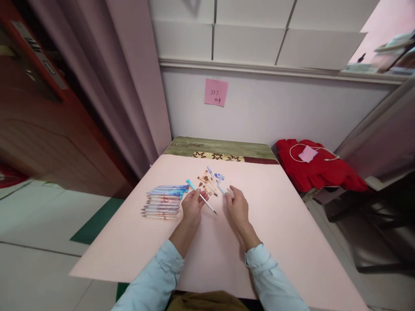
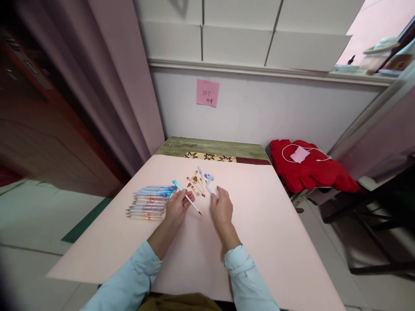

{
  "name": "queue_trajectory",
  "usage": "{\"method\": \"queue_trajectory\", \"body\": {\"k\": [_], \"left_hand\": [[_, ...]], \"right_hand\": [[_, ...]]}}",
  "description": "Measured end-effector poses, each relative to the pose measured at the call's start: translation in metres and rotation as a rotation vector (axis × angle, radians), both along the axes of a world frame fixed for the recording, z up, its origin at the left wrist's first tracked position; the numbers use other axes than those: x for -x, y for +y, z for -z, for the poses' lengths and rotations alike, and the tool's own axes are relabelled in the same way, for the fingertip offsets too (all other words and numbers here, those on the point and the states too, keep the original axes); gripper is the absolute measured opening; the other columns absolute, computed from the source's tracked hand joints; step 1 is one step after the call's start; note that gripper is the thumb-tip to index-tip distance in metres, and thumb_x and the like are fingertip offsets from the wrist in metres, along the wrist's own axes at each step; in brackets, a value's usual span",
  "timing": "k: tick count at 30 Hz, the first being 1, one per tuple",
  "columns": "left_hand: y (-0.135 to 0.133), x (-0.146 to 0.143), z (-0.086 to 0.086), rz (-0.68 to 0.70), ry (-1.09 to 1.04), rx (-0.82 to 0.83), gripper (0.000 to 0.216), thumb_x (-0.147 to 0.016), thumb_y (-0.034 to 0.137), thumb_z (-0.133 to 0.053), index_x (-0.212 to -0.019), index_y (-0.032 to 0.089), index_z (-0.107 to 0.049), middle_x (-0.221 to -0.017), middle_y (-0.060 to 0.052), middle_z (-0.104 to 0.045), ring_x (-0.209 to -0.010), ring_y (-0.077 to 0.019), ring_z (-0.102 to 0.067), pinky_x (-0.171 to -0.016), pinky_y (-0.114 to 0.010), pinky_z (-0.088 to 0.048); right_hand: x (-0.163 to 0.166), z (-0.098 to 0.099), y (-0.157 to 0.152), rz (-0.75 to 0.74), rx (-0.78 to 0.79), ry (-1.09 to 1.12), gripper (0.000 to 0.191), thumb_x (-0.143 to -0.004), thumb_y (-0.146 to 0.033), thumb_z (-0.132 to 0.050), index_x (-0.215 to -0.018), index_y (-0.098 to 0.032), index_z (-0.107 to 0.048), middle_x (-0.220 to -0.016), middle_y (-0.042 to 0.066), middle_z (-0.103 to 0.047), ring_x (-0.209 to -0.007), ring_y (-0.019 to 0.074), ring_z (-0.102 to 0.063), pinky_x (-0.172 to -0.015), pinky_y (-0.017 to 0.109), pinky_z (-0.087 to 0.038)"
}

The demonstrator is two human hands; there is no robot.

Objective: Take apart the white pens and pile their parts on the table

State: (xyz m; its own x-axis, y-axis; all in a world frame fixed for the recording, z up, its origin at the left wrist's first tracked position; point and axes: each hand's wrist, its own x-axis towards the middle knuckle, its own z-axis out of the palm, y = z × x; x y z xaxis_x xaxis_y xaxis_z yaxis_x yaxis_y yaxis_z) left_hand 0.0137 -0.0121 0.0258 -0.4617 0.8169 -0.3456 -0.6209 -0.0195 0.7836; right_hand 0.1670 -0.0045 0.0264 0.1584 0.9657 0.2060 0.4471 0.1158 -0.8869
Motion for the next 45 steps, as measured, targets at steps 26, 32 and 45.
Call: {"method": "queue_trajectory", "body": {"k": [26, 32, 45], "left_hand": [[-0.013, -0.012, 0.002, 0.256, -0.180, 0.018, 0.008, -0.082, 0.017, -0.065, -0.083, 0.010, -0.068, -0.086, -0.012, -0.071, -0.082, -0.0179, -0.069, -0.083, -0.032, -0.056], [-0.011, -0.025, -0.003, 0.377, -0.130, -0.051, 0.014, -0.072, 0.021, -0.074, -0.081, 0.011, -0.071, -0.083, -0.010, -0.072, -0.077, -0.0175, -0.068, -0.075, -0.027, -0.055], [-0.015, -0.024, -0.004, 0.466, 0.082, -0.032, 0.028, -0.064, 0.031, -0.081, -0.080, 0.009, -0.073, -0.079, -0.010, -0.071, -0.075, -0.0177, -0.065, -0.079, -0.031, -0.051]], "right_hand": [[0.006, 0.013, -0.020, -0.103, -0.089, 0.047, 0.029, -0.088, -0.039, -0.053, -0.082, -0.018, -0.071, -0.073, 0.003, -0.070, -0.057, 0.0146, -0.057, -0.061, 0.025, -0.045], [0.018, 0.022, -0.021, -0.199, -0.120, 0.040, 0.019, -0.084, -0.036, -0.060, -0.089, -0.019, -0.070, -0.081, 0.003, -0.070, -0.062, 0.0146, -0.059, -0.063, 0.025, -0.048], [0.011, 0.021, -0.017, -0.123, -0.186, -0.184, 0.018, -0.085, -0.031, -0.054, -0.082, -0.019, -0.067, -0.075, 0.003, -0.067, -0.062, 0.0144, -0.060, -0.062, 0.025, -0.046]]}}
